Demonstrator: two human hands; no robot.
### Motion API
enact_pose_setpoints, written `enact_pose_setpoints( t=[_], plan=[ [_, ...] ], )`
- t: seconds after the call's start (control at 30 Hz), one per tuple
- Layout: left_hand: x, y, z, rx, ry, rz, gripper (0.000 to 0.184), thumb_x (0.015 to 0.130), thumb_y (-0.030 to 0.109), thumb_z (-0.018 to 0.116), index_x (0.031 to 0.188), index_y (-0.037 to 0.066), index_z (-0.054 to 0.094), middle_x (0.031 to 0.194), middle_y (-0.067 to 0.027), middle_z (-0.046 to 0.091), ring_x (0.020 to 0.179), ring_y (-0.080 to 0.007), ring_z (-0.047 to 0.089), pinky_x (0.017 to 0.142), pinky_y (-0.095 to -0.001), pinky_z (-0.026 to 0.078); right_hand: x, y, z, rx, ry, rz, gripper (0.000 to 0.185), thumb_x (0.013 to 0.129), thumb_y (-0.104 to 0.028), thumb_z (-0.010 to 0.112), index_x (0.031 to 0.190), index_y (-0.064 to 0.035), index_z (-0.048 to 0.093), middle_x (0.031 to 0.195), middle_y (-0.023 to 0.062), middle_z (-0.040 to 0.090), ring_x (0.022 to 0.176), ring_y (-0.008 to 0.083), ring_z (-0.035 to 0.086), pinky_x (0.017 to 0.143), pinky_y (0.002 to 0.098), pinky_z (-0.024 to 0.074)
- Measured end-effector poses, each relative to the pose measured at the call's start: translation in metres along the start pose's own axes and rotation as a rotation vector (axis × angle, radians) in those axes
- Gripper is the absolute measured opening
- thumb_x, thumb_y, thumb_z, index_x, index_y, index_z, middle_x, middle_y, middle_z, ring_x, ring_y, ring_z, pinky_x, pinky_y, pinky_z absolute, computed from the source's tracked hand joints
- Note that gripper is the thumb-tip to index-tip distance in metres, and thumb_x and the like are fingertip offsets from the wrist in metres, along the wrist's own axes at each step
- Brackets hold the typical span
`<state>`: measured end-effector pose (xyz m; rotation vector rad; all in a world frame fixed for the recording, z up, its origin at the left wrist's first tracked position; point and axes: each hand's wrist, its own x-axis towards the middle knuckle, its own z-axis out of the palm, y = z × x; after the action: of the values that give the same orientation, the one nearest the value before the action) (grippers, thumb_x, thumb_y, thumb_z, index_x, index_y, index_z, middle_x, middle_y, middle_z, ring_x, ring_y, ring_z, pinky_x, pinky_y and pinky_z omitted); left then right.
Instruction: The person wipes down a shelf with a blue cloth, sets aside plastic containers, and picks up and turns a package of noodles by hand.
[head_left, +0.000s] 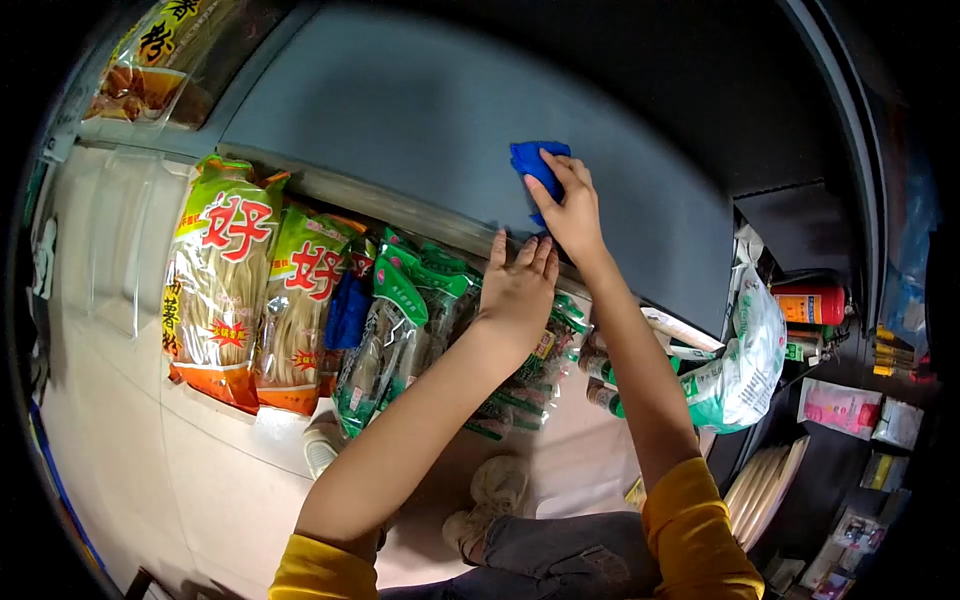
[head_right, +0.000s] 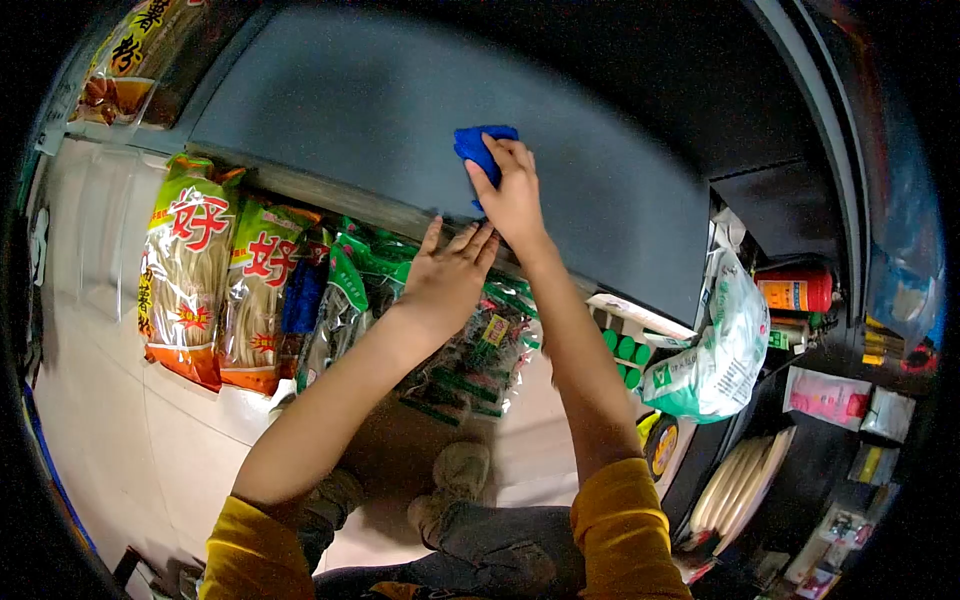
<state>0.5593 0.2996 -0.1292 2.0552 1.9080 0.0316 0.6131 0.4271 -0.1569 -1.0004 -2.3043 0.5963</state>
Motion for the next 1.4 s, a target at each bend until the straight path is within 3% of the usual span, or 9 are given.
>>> enact_pose_setpoints(
  t=[0.1, 0.53, 0.93, 1.0, 1.1, 1.17, 1.2, 1.3, 1.4],
  plan=[
    [0.002, -0.002, 0.001, -0.037, -0.002, 0.006, 0.046, 0.080, 0.010, 0.033, 0.125, 0.004, 0.027, 0.132, -0.0055, 0.026, 0.122, -0.0149, 0.024, 0.101, -0.0423, 0.008, -0.002, 0.015, -0.006, -0.154, -0.108, -0.171, 0.035, 0.080, -0.017, 0.050, 0.112, -0.0023, 0.046, 0.125, 0.0165, 0.034, 0.119, 0.0311, 0.026, 0.099, 0.0371, 0.0198],
    [-0.005, -0.003, 0.002, -0.036, 0.008, 0.012, 0.048, 0.080, 0.012, 0.036, 0.125, 0.004, 0.026, 0.134, -0.0043, 0.022, 0.123, -0.0139, 0.019, 0.101, -0.0400, 0.004, 0.048, 0.018, 0.035, -0.053, -0.154, -0.259, 0.032, 0.085, -0.015, 0.040, 0.115, -0.0071, 0.042, 0.123, 0.0137, 0.036, 0.117, 0.0266, 0.031, 0.099, 0.0370, 0.0196],
    [-0.004, -0.002, 0.002, -0.003, 0.010, 0.008, 0.050, 0.079, 0.009, 0.035, 0.127, 0.005, 0.022, 0.135, -0.0039, 0.019, 0.123, -0.0127, 0.019, 0.102, -0.0388, 0.006, 0.016, 0.149, -0.057, -0.326, 0.145, 0.204, 0.032, 0.085, -0.010, 0.036, 0.117, -0.0059, 0.040, 0.121, 0.0143, 0.039, 0.117, 0.0288, 0.030, 0.099, 0.0410, 0.0139],
    [-0.002, -0.001, 0.002, 0.020, 0.009, 0.010, 0.050, 0.079, 0.009, 0.034, 0.127, 0.005, 0.022, 0.135, -0.0038, 0.019, 0.123, -0.0127, 0.020, 0.102, -0.0387, 0.006, 0.015, 0.149, -0.060, -0.383, 0.181, 0.172, 0.031, 0.085, -0.013, 0.039, 0.116, -0.0044, 0.041, 0.117, 0.0148, 0.044, 0.111, 0.0256, 0.040, 0.095, 0.0370, 0.0240],
    [-0.002, -0.001, 0.001, 0.014, 0.004, 0.002, 0.050, 0.079, 0.009, 0.034, 0.128, 0.005, 0.022, 0.135, -0.0034, 0.019, 0.123, -0.0128, 0.019, 0.102, -0.0390, 0.007, 0.028, 0.117, -0.073, -0.001, 0.304, 0.411, 0.030, 0.085, -0.016, 0.042, 0.113, -0.0038, 0.044, 0.110, 0.0146, 0.050, 0.100, 0.0205, 0.049, 0.086, 0.0334, 0.0345],
    [-0.002, -0.002, 0.000, -0.022, -0.001, 0.000, 0.050, 0.080, 0.009, 0.033, 0.128, 0.006, 0.021, 0.135, -0.0030, 0.019, 0.123, -0.0124, 0.019, 0.102, -0.0391, 0.007, 0.039, 0.110, -0.083, 0.523, 0.597, 0.525, 0.029, 0.084, -0.017, 0.045, 0.110, -0.0041, 0.047, 0.103, 0.0146, 0.054, 0.090, 0.0177, 0.052, 0.077, 0.0296, 0.0389],
    [-0.002, -0.002, 0.001, -0.025, -0.001, 0.000, 0.050, 0.080, 0.009, 0.033, 0.128, 0.006, 0.021, 0.135, -0.0030, 0.019, 0.123, -0.0124, 0.019, 0.102, -0.0391, 0.007, 0.042, 0.117, -0.093, 0.503, 0.543, 0.481, 0.028, 0.084, -0.017, 0.045, 0.109, -0.0047, 0.048, 0.101, 0.0159, 0.054, 0.091, 0.0209, 0.052, 0.079, 0.0283, 0.0381],
    [-0.001, -0.003, 0.002, -0.027, 0.010, 0.016, 0.049, 0.079, 0.008, 0.033, 0.127, 0.006, 0.022, 0.135, -0.0031, 0.020, 0.123, -0.0120, 0.019, 0.102, -0.0393, 0.007, 0.039, 0.103, -0.128, -0.408, 0.234, 0.064, 0.031, 0.083, -0.019, 0.044, 0.110, -0.0050, 0.048, 0.101, 0.0174, 0.054, 0.094, 0.0252, 0.052, 0.080, 0.0293, 0.0381],
    [-0.002, -0.002, 0.004, 0.017, 0.014, 0.018, 0.048, 0.079, 0.008, 0.032, 0.127, 0.006, 0.023, 0.134, -0.0031, 0.020, 0.123, -0.0119, 0.020, 0.102, -0.0391, 0.007, 0.042, 0.121, -0.159, -0.182, 0.014, 0.279, 0.028, 0.083, -0.020, 0.044, 0.107, -0.0058, 0.050, 0.100, 0.0175, 0.055, 0.093, 0.0250, 0.053, 0.079, 0.0298, 0.0385]
  ],
)
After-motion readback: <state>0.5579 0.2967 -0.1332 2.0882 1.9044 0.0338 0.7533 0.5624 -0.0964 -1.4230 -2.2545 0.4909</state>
